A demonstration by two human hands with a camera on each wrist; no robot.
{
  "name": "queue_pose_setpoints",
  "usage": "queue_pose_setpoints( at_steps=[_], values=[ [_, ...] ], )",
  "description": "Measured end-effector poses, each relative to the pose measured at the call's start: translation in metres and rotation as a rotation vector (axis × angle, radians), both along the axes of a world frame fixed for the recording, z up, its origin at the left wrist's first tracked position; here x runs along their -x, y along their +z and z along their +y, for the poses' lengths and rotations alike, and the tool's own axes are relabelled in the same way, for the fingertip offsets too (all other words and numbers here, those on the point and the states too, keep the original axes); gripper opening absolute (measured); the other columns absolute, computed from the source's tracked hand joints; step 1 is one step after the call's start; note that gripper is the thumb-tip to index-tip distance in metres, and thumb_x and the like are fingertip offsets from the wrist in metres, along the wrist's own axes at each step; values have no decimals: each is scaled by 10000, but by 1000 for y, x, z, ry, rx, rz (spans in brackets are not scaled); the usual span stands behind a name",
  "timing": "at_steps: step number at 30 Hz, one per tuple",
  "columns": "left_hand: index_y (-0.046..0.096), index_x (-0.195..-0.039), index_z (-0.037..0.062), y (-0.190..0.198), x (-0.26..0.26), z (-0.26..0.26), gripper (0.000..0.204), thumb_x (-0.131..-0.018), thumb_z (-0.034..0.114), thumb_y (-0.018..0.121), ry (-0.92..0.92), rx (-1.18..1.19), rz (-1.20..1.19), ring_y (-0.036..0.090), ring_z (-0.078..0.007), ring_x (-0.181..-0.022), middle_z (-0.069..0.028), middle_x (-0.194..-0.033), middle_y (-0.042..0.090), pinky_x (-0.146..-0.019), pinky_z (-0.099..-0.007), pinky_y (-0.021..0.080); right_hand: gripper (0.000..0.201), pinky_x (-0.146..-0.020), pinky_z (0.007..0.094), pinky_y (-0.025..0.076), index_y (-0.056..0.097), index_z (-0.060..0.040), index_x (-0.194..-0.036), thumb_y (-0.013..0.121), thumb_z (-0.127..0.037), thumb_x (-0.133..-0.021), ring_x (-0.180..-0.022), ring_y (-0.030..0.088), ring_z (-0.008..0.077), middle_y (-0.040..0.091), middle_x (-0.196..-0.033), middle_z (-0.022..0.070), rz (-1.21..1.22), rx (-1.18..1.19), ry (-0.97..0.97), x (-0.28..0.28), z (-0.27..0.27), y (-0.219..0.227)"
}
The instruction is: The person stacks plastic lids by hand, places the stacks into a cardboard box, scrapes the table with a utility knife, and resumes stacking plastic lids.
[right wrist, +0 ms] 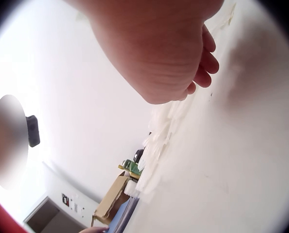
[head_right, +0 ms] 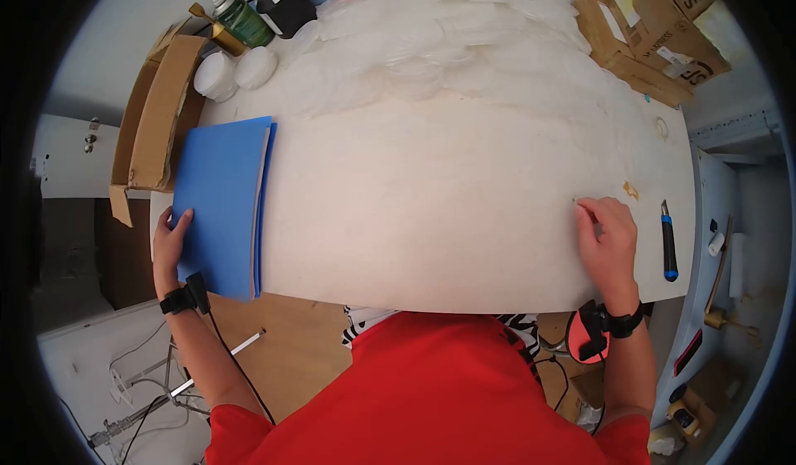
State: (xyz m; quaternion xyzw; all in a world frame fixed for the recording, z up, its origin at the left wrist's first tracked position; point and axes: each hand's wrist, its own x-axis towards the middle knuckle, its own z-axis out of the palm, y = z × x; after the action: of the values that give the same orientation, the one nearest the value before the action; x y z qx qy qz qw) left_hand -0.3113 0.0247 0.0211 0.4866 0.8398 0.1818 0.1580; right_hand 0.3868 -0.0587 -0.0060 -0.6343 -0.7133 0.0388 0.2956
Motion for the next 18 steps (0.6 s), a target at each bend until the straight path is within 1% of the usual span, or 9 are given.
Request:
queue_pose_setpoints(
  at_steps=[6,7,9,10,12,13,15,16,18],
  values=[
    [494,-1474,-57,-14,22,5,883,-873,525,775,-7,-2,0,658,-202,-969,-160,-1083,688,-861,-317,522,53,-673,361,444,700,-19,-917,719,-21,-868,-680,587,254,638,-757,84,-29,-5,-18,-6,4,1],
    [490,-1474,-61,-9,15,5,871,-885,518,767,-1,25,-17,662,-226,-1057,-203,-1182,683,-925,-328,513,53,-673,361,444,700,-19,-917,719,-21,-868,-680,587,254,638,-757,84,-48,-11,-37,-8,5,1],
    [487,-1481,-49,-25,39,7,812,-921,479,746,-31,-9,35,635,-260,-1185,-235,-1313,648,-1007,-349,486,54,-682,361,452,701,-17,-910,724,-30,-863,-686,593,255,637,-756,86,-26,-37,-53,-14,6,3],
    [487,-1481,-49,-26,30,6,812,-921,479,746,-48,-13,21,635,-260,-1185,-235,-1313,648,-1007,-349,486,78,-709,372,473,703,-10,-927,731,-40,-860,-729,609,269,640,-778,96,-20,-27,-86,-17,6,5],
    [511,-1473,-32,-18,13,5,706,-964,413,717,-105,-200,254,590,-285,-1283,-244,-1402,605,-1062,-387,458,92,-725,380,483,703,-5,-938,733,-42,-860,-769,615,280,644,-807,103,-26,-48,-118,-24,9,9],
    [511,-1473,-32,-7,-5,6,706,-964,413,717,-116,-203,249,590,-285,-1283,-244,-1402,605,-1062,-387,458,105,-742,388,493,704,0,-950,735,-45,-860,-808,621,290,649,-836,110,-22,-66,-134,-28,11,11],
    [558,-1438,-20,17,-53,6,592,-995,350,692,-150,-272,60,595,-268,-1263,-207,-1374,628,-1045,-391,469,117,-763,393,500,706,2,-959,739,-50,-860,-859,621,300,653,-892,122,-49,-70,-174,-35,12,15],
    [603,-1383,-27,22,-78,9,504,-1008,300,684,-161,-315,-39,617,-234,-1209,-178,-1325,653,-1015,-374,486,128,-784,397,507,709,4,-969,744,-54,-860,-910,621,310,658,-947,134,-72,-72,-204,-38,14,17],
    [614,-1363,-27,21,-115,18,476,-1009,283,684,-215,-326,-122,623,-217,-1184,-161,-1302,661,-1000,-357,490,161,-807,398,509,710,0,-997,753,-67,-857,-941,618,315,655,-992,141,-104,-111,-234,-47,20,17]
  ],
)
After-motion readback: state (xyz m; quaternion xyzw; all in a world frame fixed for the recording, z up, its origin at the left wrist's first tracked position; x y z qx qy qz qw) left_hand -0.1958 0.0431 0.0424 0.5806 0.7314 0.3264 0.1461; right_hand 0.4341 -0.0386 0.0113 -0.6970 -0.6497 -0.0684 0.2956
